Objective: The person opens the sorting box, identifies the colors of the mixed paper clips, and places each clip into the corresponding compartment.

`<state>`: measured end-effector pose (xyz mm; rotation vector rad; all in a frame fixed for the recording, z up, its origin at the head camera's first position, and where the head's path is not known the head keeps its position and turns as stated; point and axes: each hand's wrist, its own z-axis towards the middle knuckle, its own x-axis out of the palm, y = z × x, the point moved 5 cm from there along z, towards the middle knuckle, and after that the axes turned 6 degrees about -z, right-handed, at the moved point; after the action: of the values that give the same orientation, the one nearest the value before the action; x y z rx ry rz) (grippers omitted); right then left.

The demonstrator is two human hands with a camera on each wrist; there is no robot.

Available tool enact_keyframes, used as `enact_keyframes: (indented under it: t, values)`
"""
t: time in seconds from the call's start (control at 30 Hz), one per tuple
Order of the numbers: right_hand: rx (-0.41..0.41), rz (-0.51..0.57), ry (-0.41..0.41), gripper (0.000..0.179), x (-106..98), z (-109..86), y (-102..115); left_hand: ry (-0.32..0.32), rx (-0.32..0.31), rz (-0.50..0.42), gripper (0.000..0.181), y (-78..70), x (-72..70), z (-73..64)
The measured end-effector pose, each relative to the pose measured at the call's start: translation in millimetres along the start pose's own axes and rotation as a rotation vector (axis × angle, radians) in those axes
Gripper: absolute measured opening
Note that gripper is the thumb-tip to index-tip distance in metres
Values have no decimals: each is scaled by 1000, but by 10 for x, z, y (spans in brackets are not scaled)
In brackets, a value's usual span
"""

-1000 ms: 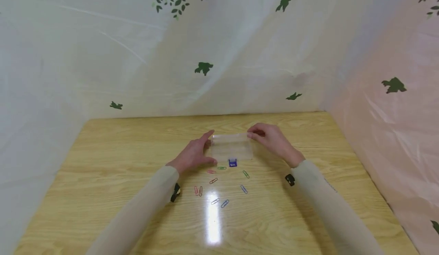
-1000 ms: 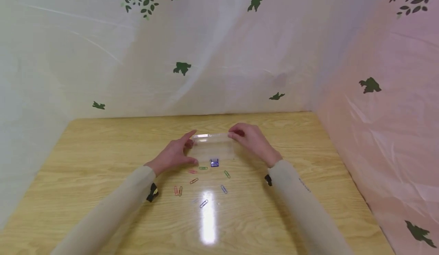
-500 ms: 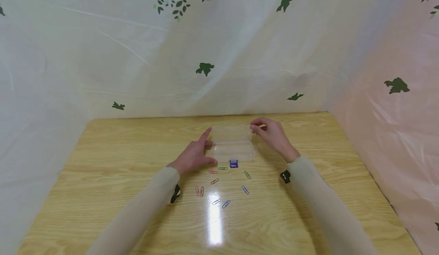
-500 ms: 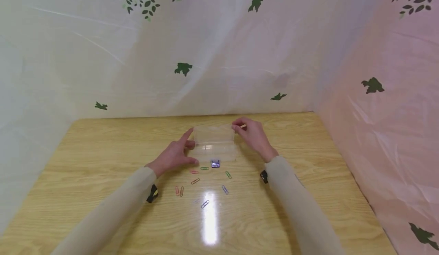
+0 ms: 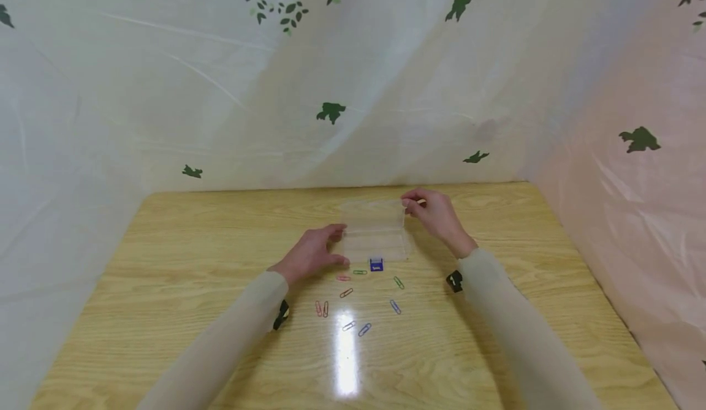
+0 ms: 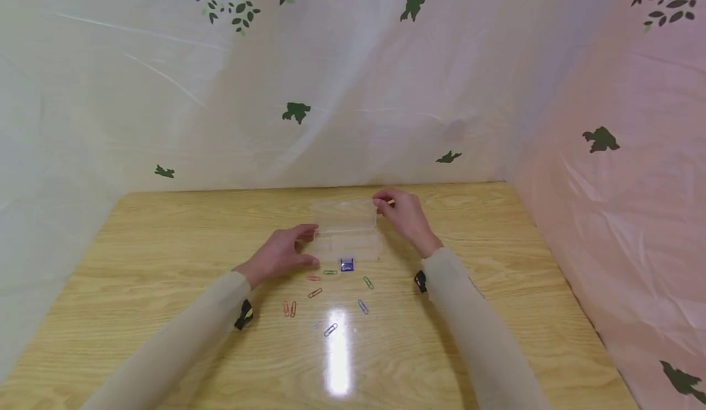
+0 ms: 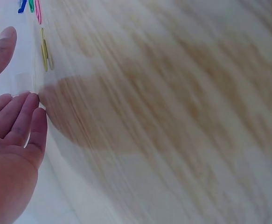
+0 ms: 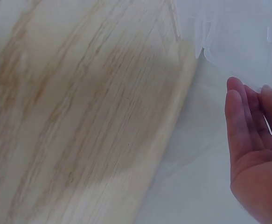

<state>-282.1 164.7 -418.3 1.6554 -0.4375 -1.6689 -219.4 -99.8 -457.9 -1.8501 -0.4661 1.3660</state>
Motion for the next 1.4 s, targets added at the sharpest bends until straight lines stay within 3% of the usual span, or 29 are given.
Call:
enact_keyframes:
  t: [0.2,0.37,0.63,1.03,1.3,1.4]
  values:
    - [-4,2,-13,26,8,26,-35,49,18,76,77,-44,-5,-9]
    - [-11,-8,-34,23,29,43,-66,68,13,72,78,-34,-6,0]
    - [31,-11,-21,21,51,54,-58,44,-18,-2,78,-2,-6,19]
    - [105,-24,5,25,14,118,-135,13,-31,10,73,-119,61,108]
    - [89,-55,-18,25,-6,109,-191,11,-24,15,72,-119,99,136]
    - [31,-105,-40,27,-14,102,-148,8,-20,6,72,-97,101,136]
